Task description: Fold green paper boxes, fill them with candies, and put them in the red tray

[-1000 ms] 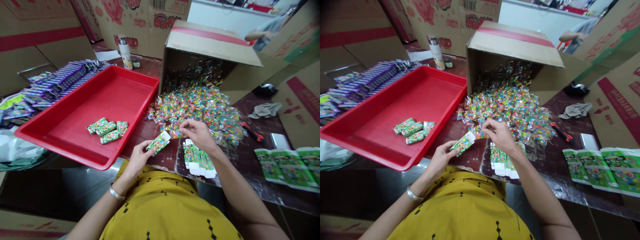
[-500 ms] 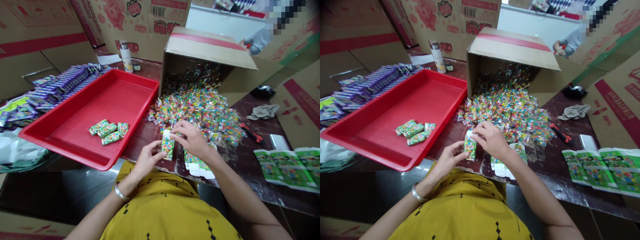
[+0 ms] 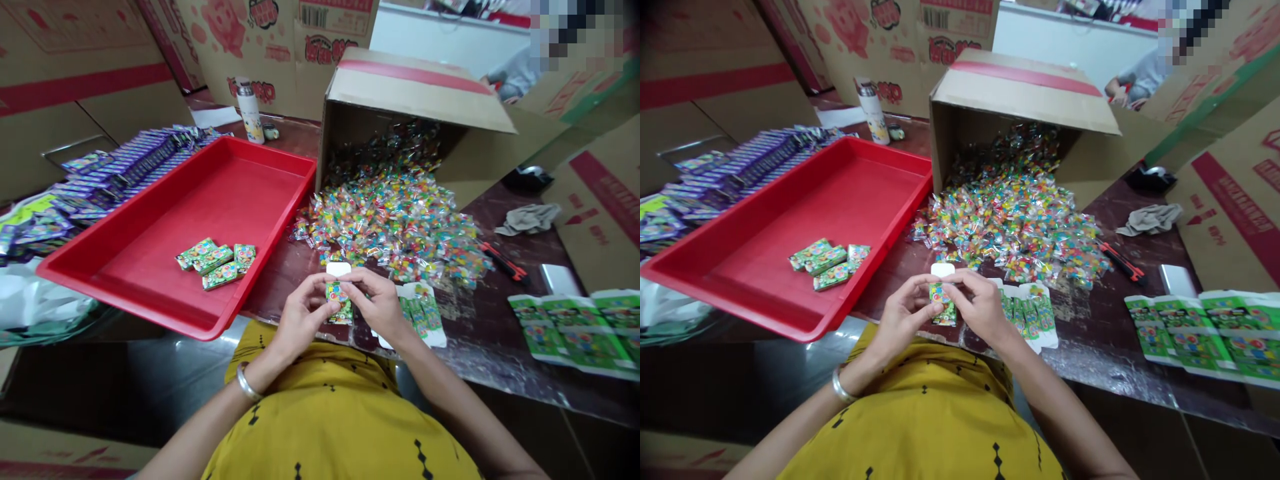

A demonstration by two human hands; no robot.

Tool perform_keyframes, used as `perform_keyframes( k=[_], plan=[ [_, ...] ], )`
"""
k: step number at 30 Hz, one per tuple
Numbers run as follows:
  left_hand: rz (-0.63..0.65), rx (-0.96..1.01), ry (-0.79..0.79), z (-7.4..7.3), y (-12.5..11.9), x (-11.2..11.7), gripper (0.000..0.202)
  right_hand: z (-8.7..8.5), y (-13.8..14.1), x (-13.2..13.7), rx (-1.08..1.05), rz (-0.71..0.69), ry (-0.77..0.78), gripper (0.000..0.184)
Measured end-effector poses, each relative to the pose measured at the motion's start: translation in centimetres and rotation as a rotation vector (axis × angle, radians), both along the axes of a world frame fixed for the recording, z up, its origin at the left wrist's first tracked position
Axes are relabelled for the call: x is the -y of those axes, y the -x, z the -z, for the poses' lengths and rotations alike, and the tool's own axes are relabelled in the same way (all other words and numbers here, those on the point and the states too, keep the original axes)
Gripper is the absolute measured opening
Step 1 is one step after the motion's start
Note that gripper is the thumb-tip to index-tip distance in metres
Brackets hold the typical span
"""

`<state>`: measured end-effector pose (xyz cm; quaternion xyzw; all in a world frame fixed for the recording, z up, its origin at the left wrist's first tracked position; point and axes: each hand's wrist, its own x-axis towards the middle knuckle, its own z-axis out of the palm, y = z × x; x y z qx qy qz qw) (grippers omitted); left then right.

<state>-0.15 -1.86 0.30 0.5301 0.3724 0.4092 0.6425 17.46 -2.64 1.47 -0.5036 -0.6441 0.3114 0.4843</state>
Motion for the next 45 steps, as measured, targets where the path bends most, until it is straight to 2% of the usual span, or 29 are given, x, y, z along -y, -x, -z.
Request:
perform_keyframes(
  k=[2, 4, 7, 9, 12, 15, 21, 23, 26, 28, 30, 32, 34, 36, 38, 39, 40, 42, 43, 45],
  plan=[
    [0.023, -0.017, 0.008, -0.2, -0.1, 0.0, 0.035, 0.0, 0.2, 0.0, 0.010, 0.001, -0.044, 0.008],
    [0.008, -0.004, -0.004, -0.5, -0.2, 0.0, 0.037, -0.2, 0.3, -0.1, -0.076, 0.014, -0.041, 0.005],
    [-0.037, 0.026, -0.016, -0.9, -0.2, 0.0, 0.043, -0.5, 0.5, -0.4, -0.277, 0.030, 0.034, 0.022],
    [-0.053, -0.005, -0.028, -1.0, -0.2, 0.0, 0.044, -0.7, 0.6, -0.6, -0.326, -0.011, 0.104, 0.018],
    [-0.074, -0.081, -0.093, -0.9, -0.1, 0.1, 0.042, -0.9, 0.3, -1.0, -0.332, -0.063, 0.224, 0.019],
    [-0.060, -0.127, -0.137, -0.9, 0.0, 0.2, 0.043, -1.0, -0.2, -1.5, -0.316, -0.049, 0.313, 0.022],
    [0.026, -0.164, -0.101, -1.3, 0.5, 0.2, 0.054, -1.2, -0.9, -2.1, -0.288, -0.051, 0.333, 0.024],
    [0.050, -0.154, -0.074, -1.5, 0.7, 0.1, 0.054, -1.3, -0.7, -1.8, -0.227, -0.045, 0.268, 0.024],
    [0.048, -0.128, -0.044, -1.5, 0.7, 0.0, 0.043, -1.3, -0.1, -0.9, -0.131, -0.054, 0.151, 0.019],
    [0.044, -0.119, -0.032, -1.4, 0.6, 0.0, 0.036, -1.3, 0.3, -0.1, -0.122, -0.082, 0.135, 0.016],
    [0.036, -0.142, -0.042, -1.6, 0.8, 0.0, 0.033, -1.2, 0.2, 0.4, -0.111, -0.141, 0.157, 0.027],
    [-0.021, -0.230, -0.129, -2.2, 2.0, -0.4, 0.033, -1.0, -0.9, 0.7, -0.068, -0.166, 0.186, 0.041],
    [-0.158, -0.414, -0.311, -3.5, 4.3, -1.5, 0.035, -0.6, -3.1, 0.7, 0.033, -0.048, 0.213, 0.047],
    [-0.369, -0.707, -0.515, -4.9, 7.1, -3.0, 0.038, -0.1, -5.9, 0.7, 0.252, 0.164, 0.235, 0.039],
    [-0.557, -1.045, -0.587, -6.2, 9.4, -4.7, 0.047, 0.7, -8.4, 0.5, 0.552, 0.256, 0.277, 0.038],
    [-0.587, -1.152, -0.607, -6.5, 10.1, -5.3, 0.057, 1.1, -9.3, 0.4, 0.676, 0.257, 0.304, 0.042],
    [-0.594, -1.209, -0.632, -6.6, 10.2, -5.8, 0.067, 1.5, -9.9, 0.3, 0.768, 0.243, 0.329, 0.046],
    [-0.529, -1.159, -0.718, -6.1, 9.2, -5.9, 0.078, 2.3, -10.3, -0.1, 0.853, 0.226, 0.359, 0.051],
    [-0.475, -1.085, -0.761, -5.5, 8.2, -5.7, 0.077, 2.6, -10.2, -0.3, 0.859, 0.227, 0.361, 0.049],
    [-0.342, -0.920, -0.775, -4.2, 5.8, -4.7, 0.061, 2.9, -9.9, -0.7, 0.796, 0.239, 0.332, 0.039]
  ],
)
